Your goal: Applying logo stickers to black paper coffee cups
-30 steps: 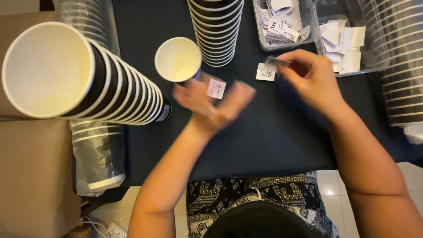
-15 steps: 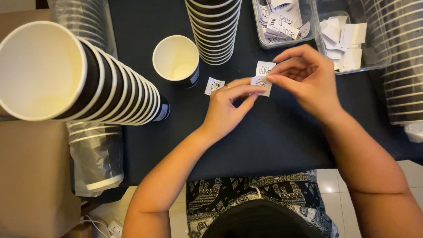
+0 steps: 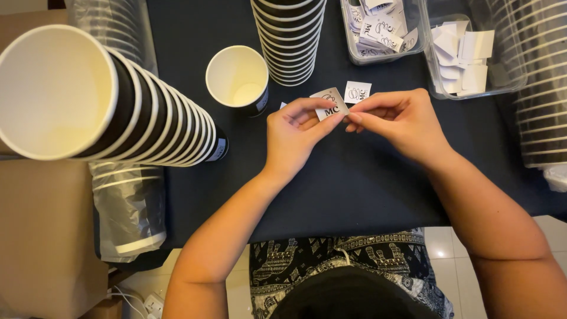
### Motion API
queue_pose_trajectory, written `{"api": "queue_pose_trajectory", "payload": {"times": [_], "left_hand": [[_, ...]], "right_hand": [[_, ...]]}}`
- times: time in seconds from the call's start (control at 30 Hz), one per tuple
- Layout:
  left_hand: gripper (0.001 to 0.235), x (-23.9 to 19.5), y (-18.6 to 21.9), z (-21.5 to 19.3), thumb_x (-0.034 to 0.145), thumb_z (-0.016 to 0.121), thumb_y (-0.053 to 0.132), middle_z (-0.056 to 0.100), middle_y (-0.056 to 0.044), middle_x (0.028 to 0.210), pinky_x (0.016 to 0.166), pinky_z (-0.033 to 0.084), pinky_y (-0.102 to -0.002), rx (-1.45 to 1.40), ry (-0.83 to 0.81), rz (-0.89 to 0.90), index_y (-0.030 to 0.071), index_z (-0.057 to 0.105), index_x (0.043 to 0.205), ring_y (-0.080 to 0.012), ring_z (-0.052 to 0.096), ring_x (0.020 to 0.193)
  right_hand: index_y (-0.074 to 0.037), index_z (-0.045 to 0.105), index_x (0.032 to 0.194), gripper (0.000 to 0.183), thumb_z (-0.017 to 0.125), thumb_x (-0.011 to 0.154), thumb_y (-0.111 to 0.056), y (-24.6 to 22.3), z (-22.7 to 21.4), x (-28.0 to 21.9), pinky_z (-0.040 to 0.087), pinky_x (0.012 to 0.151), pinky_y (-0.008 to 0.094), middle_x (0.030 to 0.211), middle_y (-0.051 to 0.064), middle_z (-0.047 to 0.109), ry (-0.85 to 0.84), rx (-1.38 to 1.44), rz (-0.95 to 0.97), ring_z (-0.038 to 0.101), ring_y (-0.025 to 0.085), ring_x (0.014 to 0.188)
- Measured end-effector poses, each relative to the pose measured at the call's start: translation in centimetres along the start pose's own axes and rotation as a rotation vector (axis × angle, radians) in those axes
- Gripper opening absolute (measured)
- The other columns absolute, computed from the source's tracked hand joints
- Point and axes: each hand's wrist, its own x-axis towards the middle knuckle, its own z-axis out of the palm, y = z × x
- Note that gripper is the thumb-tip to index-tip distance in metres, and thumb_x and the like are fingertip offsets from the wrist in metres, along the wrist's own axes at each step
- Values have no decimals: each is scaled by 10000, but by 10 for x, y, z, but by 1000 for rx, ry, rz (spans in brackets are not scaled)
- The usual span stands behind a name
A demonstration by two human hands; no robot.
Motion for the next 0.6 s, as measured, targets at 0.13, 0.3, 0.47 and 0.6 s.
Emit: {"api": "queue_pose_trajectory", "payload": {"times": [0.13, 0.3, 0.47, 0.6], "left_hand": [[314, 2, -9, -1, 762, 908, 13, 719, -130, 921, 794, 635, -177, -29, 30, -8, 8, 761, 1040, -60, 674, 797], [331, 3, -14, -1, 738, 923, 19, 725, -176, 966, 816, 637, -206, -45, 42, -25, -16, 756, 1022, -112, 720, 841], [350, 3, -11, -1, 733, 926, 18, 720, -194, 943, 811, 640, -216, -58, 32, -33, -37, 752, 1032, -142, 734, 841], [358, 4, -18, -2, 739, 923, 7, 711, -205, 940, 812, 641, -216, -104, 27, -42, -52, 742, 1042, -150, 735, 854]], "right_hand": [[142, 726, 1000, 101, 752, 911, 99, 3, -1, 0, 652, 719, 356, 852, 220, 707, -26, -7, -25, 752, 238, 791], [172, 704, 1009, 95, 717, 929, 121, 0, 0, 0, 645, 720, 354, 884, 252, 699, -41, 16, -49, 747, 254, 809], [173, 702, 1007, 92, 709, 938, 112, -1, 1, -1, 646, 722, 357, 893, 255, 701, -47, 6, -59, 749, 256, 810], [176, 698, 1013, 89, 691, 944, 122, -2, 1, -2, 641, 724, 364, 900, 269, 698, -56, 6, -81, 744, 264, 817]]}}
